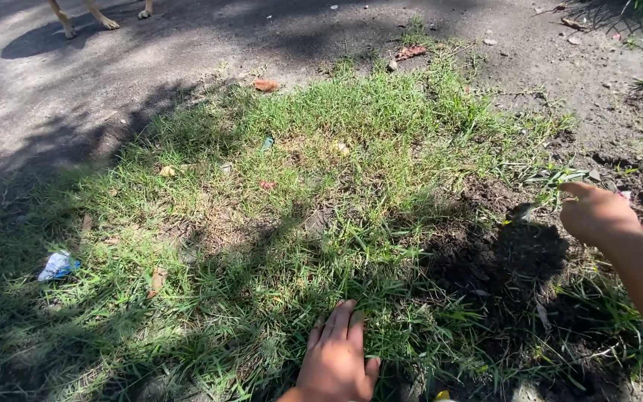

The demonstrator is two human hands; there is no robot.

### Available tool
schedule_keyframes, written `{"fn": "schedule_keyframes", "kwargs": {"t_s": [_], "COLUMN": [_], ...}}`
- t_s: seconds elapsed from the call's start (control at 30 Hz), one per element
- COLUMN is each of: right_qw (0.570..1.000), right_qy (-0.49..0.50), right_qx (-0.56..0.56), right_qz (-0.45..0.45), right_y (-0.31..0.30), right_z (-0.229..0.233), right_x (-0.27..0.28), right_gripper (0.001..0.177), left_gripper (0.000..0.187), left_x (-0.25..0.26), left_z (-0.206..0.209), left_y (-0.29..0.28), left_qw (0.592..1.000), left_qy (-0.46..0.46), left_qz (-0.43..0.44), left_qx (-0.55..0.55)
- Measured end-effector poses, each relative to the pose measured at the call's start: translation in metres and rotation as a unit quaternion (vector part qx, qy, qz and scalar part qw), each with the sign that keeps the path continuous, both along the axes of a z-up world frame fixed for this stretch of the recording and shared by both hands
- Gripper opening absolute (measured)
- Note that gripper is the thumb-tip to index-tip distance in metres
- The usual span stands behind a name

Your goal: Pulling weeds and grass out of the ground by hand.

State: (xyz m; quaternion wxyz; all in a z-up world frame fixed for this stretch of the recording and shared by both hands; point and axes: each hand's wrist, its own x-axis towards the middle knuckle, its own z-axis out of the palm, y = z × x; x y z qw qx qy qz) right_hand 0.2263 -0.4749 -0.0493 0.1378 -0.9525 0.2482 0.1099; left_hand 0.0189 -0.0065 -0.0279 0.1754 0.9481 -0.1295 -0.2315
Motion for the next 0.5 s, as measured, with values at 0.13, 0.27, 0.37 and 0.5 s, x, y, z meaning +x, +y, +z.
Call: {"fn": "schedule_keyframes", "kwargs": {"t_s": [0.13,0.27,0.37,0.5], "right_qw": [0.988,0.988,0.993,0.989], "right_qy": [0.028,-0.002,-0.043,-0.058], "right_qx": [-0.119,-0.142,-0.111,-0.134], "right_qz": [0.093,0.057,0.009,-0.014], "right_y": [0.006,-0.016,-0.043,-0.141], "right_z": [-0.006,-0.029,-0.063,-0.186], "right_x": [0.033,0.069,0.103,0.184], "right_gripper": [0.056,0.052,0.061,0.070], "left_gripper": [0.081,0.081,0.080,0.083], "left_x": [0.006,0.010,0.013,0.019], "left_z": [-0.004,-0.021,-0.034,-0.050], "left_y": [0.003,0.003,0.001,0.004], "left_qw": [1.000,0.999,0.999,1.000], "left_qy": [0.007,-0.015,-0.024,-0.009], "left_qz": [-0.004,0.009,0.022,0.025], "left_qx": [-0.020,-0.040,-0.035,-0.013]}}
